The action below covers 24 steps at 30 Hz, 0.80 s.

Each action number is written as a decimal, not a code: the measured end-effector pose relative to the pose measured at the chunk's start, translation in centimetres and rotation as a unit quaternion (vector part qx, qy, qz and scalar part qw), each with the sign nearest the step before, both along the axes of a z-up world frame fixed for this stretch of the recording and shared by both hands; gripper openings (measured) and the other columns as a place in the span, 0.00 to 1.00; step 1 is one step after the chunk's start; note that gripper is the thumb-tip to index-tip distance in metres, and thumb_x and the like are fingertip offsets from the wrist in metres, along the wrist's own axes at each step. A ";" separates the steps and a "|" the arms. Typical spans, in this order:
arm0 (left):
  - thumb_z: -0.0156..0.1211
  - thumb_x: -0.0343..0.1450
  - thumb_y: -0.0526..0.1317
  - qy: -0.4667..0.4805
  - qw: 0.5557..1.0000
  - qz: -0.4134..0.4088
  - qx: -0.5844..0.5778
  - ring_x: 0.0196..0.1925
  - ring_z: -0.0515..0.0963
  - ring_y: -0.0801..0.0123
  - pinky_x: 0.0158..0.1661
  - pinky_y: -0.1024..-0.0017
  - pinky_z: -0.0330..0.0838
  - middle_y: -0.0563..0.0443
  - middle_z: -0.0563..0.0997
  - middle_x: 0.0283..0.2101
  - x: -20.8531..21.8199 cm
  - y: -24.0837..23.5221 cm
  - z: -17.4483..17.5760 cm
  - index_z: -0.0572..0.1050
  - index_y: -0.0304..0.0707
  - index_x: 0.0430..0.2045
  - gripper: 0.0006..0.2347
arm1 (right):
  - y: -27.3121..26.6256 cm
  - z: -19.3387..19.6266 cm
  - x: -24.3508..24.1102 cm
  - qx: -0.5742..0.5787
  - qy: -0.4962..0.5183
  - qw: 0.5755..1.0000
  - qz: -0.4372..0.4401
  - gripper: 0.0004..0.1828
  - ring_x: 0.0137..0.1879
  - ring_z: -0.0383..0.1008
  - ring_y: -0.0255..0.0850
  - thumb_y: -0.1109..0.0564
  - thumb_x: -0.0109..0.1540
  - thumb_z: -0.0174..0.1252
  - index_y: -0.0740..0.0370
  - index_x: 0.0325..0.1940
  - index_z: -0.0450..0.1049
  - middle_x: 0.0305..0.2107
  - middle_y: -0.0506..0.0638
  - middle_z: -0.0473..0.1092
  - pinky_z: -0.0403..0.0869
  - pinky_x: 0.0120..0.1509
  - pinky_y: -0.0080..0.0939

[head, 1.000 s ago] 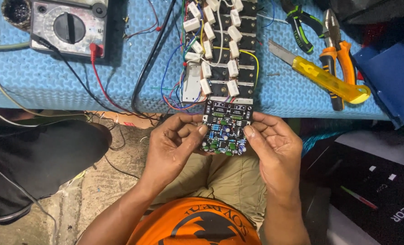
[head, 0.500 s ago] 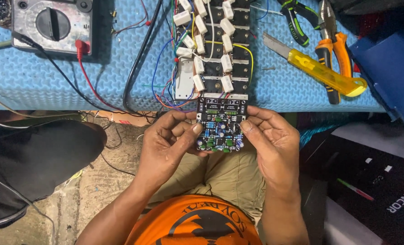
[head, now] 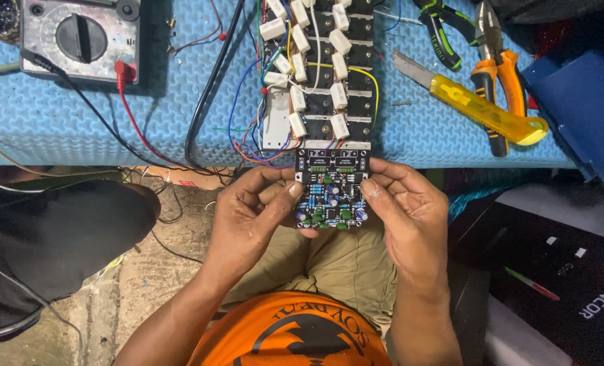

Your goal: The person handles a red circuit board and a larger white board with multiple white connectors and colored wires. They connect wires to the white board, then pick up and inspect a green circuit board, turning it over to view both sides before placing it back on the table.

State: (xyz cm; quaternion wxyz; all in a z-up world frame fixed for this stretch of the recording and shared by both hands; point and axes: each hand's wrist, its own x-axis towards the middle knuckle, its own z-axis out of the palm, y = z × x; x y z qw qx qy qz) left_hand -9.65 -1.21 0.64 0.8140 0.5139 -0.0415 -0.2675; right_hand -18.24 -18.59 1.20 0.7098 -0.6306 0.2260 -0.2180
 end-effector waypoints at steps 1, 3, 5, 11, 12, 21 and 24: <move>0.62 0.71 0.31 -0.003 1.000 0.000 0.000 0.25 0.86 0.62 0.25 0.63 0.88 0.37 0.83 0.25 0.0 -0.1 0.1 0.75 0.17 0.44 0.11 | 0.0 0.0 0.0 0.001 -0.001 1.000 -0.001 0.18 0.40 0.77 0.40 0.71 0.60 0.62 0.82 0.54 0.73 0.30 0.62 0.74 0.81 0.50 0.40; 0.62 0.71 0.31 -0.005 1.000 -0.002 0.004 0.25 0.85 0.63 0.25 0.64 0.88 0.37 0.83 0.25 0.0 0.1 0.0 0.75 0.17 0.44 0.12 | -0.1 -0.2 0.0 0.003 -0.001 1.000 -0.001 0.18 0.40 0.77 0.40 0.71 0.60 0.62 0.82 0.54 0.73 0.30 0.62 0.74 0.81 0.50 0.41; 0.62 0.71 0.31 -0.008 1.000 -0.004 0.009 0.25 0.85 0.64 0.25 0.65 0.88 0.37 0.83 0.25 0.0 0.1 0.1 0.75 0.17 0.44 0.12 | -0.2 -0.3 0.0 0.006 -0.001 1.000 -0.001 0.19 0.40 0.78 0.40 0.71 0.60 0.62 0.82 0.54 0.73 0.30 0.62 0.75 0.81 0.51 0.41; 0.63 0.71 0.31 -0.006 1.000 0.004 0.014 0.26 0.83 0.70 0.26 0.69 0.86 0.41 0.82 0.24 -0.1 0.0 0.6 0.76 0.18 0.44 0.12 | 0.1 0.2 0.3 0.017 -0.002 1.000 0.001 0.19 0.41 0.77 0.39 0.71 0.60 0.63 0.82 0.54 0.73 0.30 0.61 0.74 0.81 0.52 0.40; 0.63 0.71 0.31 -0.006 1.000 0.004 0.015 0.26 0.83 0.70 0.26 0.69 0.86 0.40 0.82 0.24 -0.1 0.0 0.6 0.76 0.18 0.44 0.12 | 0.1 0.2 0.3 0.016 -0.003 1.000 0.001 0.18 0.40 0.77 0.39 0.71 0.60 0.63 0.82 0.54 0.73 0.30 0.62 0.75 0.81 0.51 0.40; 0.64 0.71 0.31 -0.006 1.000 0.006 0.018 0.25 0.82 0.72 0.26 0.73 0.84 0.41 0.82 0.23 -0.1 0.0 0.9 0.77 0.19 0.44 0.11 | 0.1 0.2 0.3 0.017 -0.001 1.000 0.000 0.19 0.41 0.77 0.40 0.70 0.60 0.63 0.82 0.54 0.73 0.30 0.62 0.75 0.81 0.51 0.40; 0.64 0.71 0.31 -0.005 1.000 0.007 0.017 0.25 0.82 0.72 0.26 0.73 0.84 0.41 0.82 0.23 -0.1 0.0 1.0 0.77 0.19 0.43 0.11 | 0.1 0.1 0.2 0.017 -0.002 1.000 0.000 0.19 0.41 0.77 0.40 0.70 0.60 0.63 0.82 0.54 0.73 0.30 0.61 0.75 0.80 0.51 0.40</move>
